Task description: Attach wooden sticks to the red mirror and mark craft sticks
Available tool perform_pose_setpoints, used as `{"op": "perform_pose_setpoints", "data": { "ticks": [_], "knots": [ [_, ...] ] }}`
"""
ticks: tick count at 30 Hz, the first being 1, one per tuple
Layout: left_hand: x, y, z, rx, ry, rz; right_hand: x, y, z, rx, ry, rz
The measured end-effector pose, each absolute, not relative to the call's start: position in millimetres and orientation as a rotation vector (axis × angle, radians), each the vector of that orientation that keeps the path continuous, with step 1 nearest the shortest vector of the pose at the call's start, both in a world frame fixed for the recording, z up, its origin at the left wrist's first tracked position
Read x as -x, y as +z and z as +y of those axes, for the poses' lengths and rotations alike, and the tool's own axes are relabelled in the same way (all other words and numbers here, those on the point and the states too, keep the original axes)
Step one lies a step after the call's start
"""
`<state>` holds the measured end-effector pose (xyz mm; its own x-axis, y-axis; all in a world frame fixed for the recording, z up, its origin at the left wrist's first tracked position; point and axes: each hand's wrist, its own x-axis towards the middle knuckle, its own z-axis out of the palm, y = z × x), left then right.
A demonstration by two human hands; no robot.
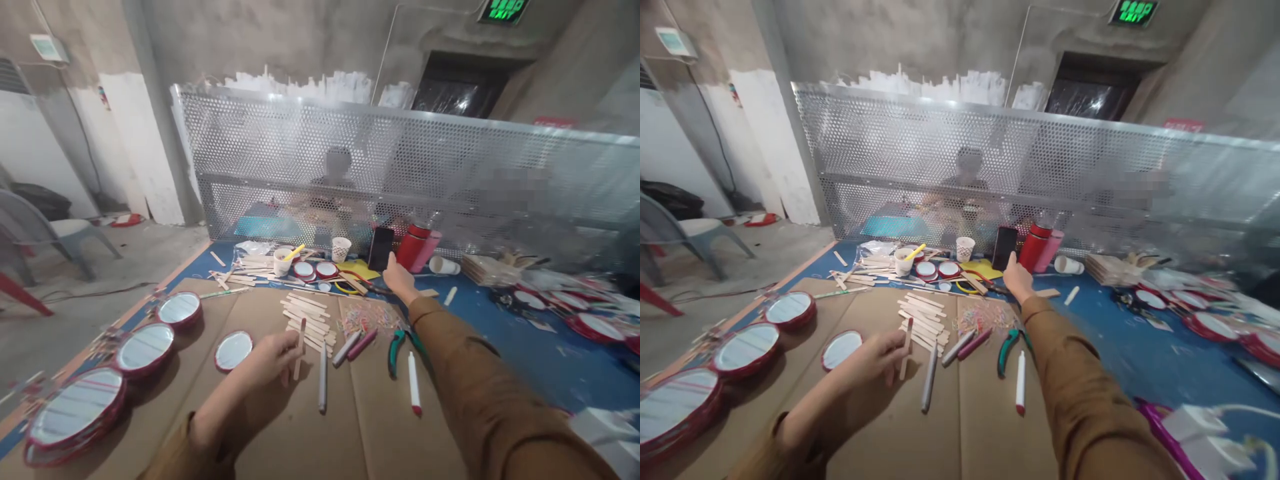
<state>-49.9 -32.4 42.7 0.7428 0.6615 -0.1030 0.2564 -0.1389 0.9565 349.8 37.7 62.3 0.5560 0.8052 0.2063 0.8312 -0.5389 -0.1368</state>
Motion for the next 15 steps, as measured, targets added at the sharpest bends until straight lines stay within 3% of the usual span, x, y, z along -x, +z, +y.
{"op": "perform_pose_setpoints", "data": {
  "ticks": [15],
  "knots": [
    [52.3,39.4,-29.8,-1.744,0.280,0.801,-369.2,49.5,65.4,2.627,-0.339,-1.515]
  ]
}}
